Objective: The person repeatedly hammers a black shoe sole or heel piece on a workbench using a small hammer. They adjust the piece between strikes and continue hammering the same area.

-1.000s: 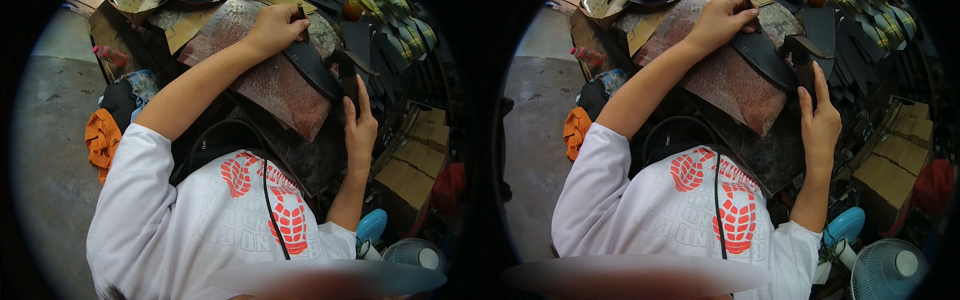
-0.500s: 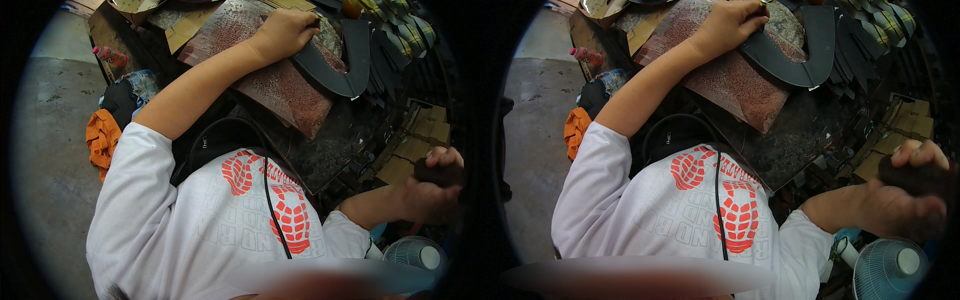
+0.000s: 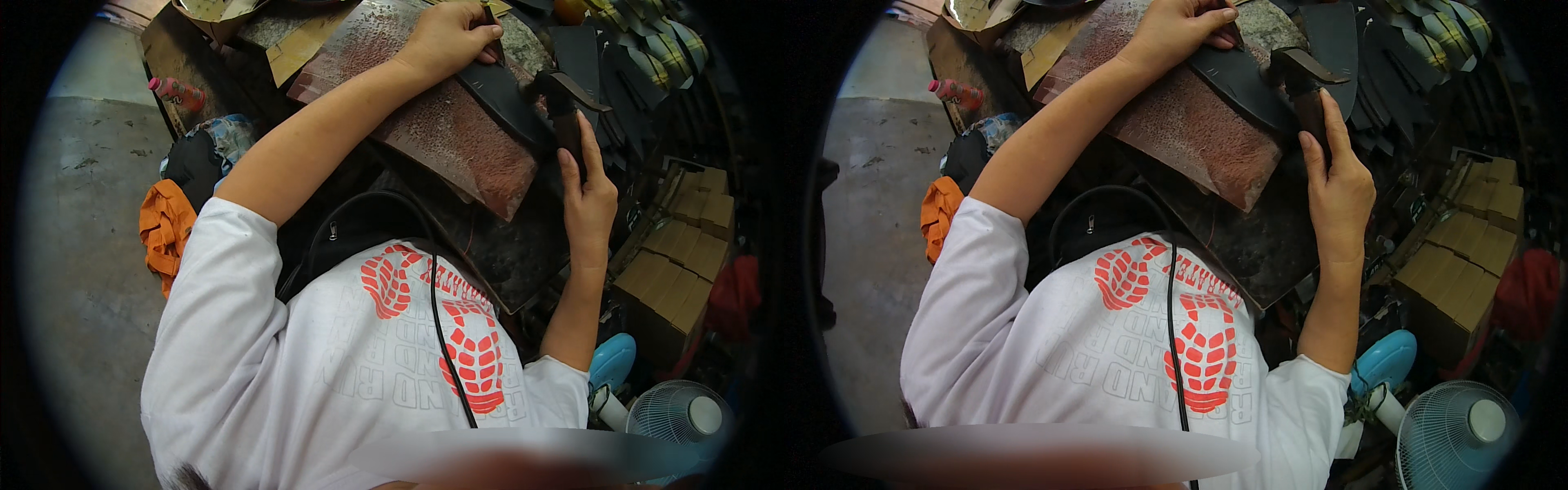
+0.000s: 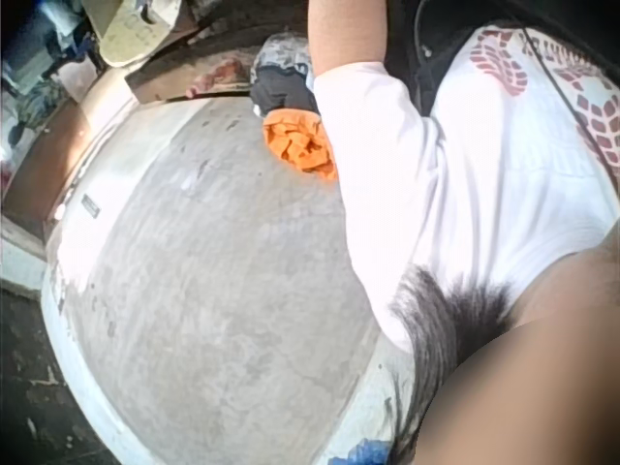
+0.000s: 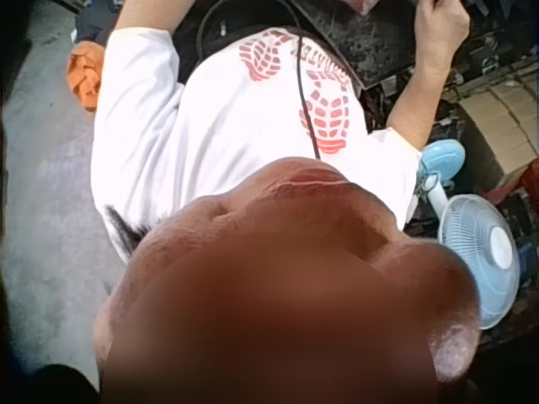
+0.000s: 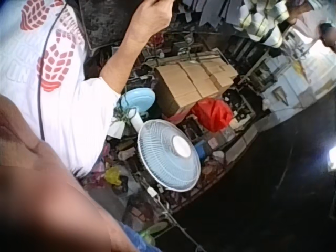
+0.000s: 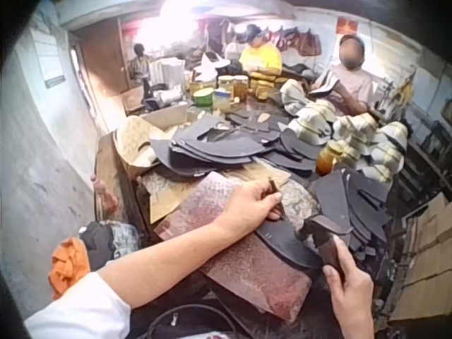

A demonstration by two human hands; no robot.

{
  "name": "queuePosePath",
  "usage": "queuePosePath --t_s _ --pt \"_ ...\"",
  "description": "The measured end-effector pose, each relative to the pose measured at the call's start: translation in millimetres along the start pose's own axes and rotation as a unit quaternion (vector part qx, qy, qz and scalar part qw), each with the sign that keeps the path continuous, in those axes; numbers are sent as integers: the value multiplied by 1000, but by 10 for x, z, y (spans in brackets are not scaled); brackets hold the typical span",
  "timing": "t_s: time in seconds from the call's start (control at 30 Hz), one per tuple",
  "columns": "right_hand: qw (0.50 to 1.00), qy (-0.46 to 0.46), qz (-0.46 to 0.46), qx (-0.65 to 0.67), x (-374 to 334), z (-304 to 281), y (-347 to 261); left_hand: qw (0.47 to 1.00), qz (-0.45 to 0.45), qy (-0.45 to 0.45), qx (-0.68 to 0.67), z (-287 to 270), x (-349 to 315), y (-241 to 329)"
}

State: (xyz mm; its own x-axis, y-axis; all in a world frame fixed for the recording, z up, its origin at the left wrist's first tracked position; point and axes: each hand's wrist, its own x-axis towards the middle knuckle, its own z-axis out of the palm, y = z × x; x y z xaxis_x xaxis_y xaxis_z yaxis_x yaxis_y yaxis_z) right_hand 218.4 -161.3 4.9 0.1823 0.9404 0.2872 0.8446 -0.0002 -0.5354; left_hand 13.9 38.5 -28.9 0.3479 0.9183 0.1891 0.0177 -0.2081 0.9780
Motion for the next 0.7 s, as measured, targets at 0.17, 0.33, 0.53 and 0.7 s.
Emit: queuePosePath --t_s 0.17,0.33,0.53,0.7 --pt "998 31 -38 42 48 -188 54 994 64 -14 88 -10 -48 51" --pt "947 171 -48 268 171 -1062 -460 908 307 43 281 49 -75 69" --pt "990 37 13 137 190 -332 -495 865 380 32 326 224 -124 38" --pt "999 20 -38 -14 -1 10 160 983 140 45 114 119 -91 -2"
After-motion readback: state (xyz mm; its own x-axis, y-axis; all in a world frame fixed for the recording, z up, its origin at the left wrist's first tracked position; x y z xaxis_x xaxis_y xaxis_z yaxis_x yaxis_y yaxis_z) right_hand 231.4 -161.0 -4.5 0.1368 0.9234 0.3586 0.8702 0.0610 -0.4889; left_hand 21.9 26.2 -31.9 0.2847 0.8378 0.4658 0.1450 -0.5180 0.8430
